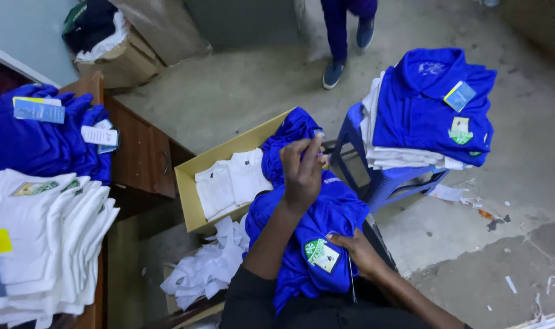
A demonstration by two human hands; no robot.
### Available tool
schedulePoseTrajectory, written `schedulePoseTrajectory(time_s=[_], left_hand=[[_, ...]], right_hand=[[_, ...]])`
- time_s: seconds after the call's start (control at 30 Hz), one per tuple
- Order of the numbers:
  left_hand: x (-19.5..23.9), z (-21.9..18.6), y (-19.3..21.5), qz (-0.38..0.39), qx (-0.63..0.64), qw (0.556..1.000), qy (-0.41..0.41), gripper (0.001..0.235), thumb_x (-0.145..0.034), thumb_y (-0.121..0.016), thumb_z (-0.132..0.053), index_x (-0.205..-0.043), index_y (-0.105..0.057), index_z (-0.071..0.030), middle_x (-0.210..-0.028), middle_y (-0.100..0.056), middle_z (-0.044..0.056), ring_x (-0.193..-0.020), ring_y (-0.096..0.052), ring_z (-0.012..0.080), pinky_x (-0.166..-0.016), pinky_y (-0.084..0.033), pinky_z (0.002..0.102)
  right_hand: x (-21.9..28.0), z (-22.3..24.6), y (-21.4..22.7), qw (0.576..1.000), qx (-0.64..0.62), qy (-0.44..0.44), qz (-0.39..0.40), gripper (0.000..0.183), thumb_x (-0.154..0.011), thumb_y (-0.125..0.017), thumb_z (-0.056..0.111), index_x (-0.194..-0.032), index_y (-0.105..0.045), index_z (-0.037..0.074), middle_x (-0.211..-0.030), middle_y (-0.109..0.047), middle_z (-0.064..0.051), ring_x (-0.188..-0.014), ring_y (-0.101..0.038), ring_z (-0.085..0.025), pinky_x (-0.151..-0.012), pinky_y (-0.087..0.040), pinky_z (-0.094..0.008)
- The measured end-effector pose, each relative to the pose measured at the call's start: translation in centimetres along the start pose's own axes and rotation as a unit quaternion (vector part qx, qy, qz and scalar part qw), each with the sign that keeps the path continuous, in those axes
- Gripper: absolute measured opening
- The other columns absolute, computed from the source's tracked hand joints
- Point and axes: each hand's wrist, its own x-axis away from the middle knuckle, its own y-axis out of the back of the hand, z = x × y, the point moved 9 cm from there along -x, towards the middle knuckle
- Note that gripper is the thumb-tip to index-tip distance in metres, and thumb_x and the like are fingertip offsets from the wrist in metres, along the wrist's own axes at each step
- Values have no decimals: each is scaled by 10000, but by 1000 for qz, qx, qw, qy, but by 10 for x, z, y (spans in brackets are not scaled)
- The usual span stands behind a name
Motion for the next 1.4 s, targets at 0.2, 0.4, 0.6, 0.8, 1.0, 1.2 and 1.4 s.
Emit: schedulePoseTrajectory(time_s=[0.2, 0.4, 0.6, 0.8, 1.0, 1.2, 1.4], left_hand=[[51, -45, -101, 208, -41, 945, -251, 527, -1124, -725, -234, -1574, -497, -83, -1329, -582, 41, -1194, -608, 243, -904, -440, 481], [43, -11, -130, 222, -68, 961, -150, 408, -1117, -636, -276, -1504, -580, -159, -1229, -651, 34, -1132, -672, 250, -988, -412, 494], [87, 168, -81, 31, 104, 943, 315, 418, -1135, -468, -297, -1413, -666, -57, -1170, -610, 166, -1093, -665, 305, -1009, -511, 401], [298, 378, 1, 293, -322, 697, 570, 352, -982, -567, -231, -1332, -601, -219, -1257, -620, 134, -1158, -643, 407, -920, -493, 630], [430, 427, 38, 585, -226, 448, 637, 331, -952, -649, -221, -1148, -774, 15, -1291, -741, 206, -1164, -733, 344, -927, -599, 432], [385, 446, 38, 35, -1, 784, 620, 370, -973, -692, -361, -1235, -805, -126, -1178, -815, 62, -1105, -736, 154, -969, -557, 315], [183, 119, 61, 155, 165, 887, 403, 420, -988, -714, -142, -1406, -734, -176, -1104, -711, 197, -1003, -697, 402, -927, -556, 503]], right_hand=[[-17, -2, 3, 997, -48, 34, 49, 678, -773, -762, -20, -1427, -597, 38, -1158, -782, -229, -940, -760, -350, -866, -629, -493], [-19, 0, 18, 999, -31, 0, 14, 505, -816, -739, 5, -1314, -653, 4, -1109, -784, -237, -925, -757, -385, -858, -626, -537], [-3, 20, 17, 999, 19, -41, -29, 790, -761, -706, 62, -1526, -508, 45, -1335, -710, -296, -1117, -698, -450, -968, -556, -559], [-33, -5, 32, 998, 55, -38, 11, 506, -834, -716, 23, -1335, -674, -31, -1141, -771, -270, -952, -734, -425, -892, -580, -531], [-16, 9, -2, 990, 88, -101, -50, 654, -828, -682, 0, -1476, -601, -28, -1289, -720, -327, -1101, -685, -504, -997, -531, -603], [-21, 33, -32, 992, 68, -103, -26, 735, -754, -715, 82, -1471, -585, -11, -1264, -732, -302, -1059, -712, -476, -964, -574, -605], [-38, 34, -15, 999, 38, 16, 9, 590, -756, -862, 51, -1317, -682, 16, -1017, -744, -210, -887, -770, -401, -737, -648, -582]])
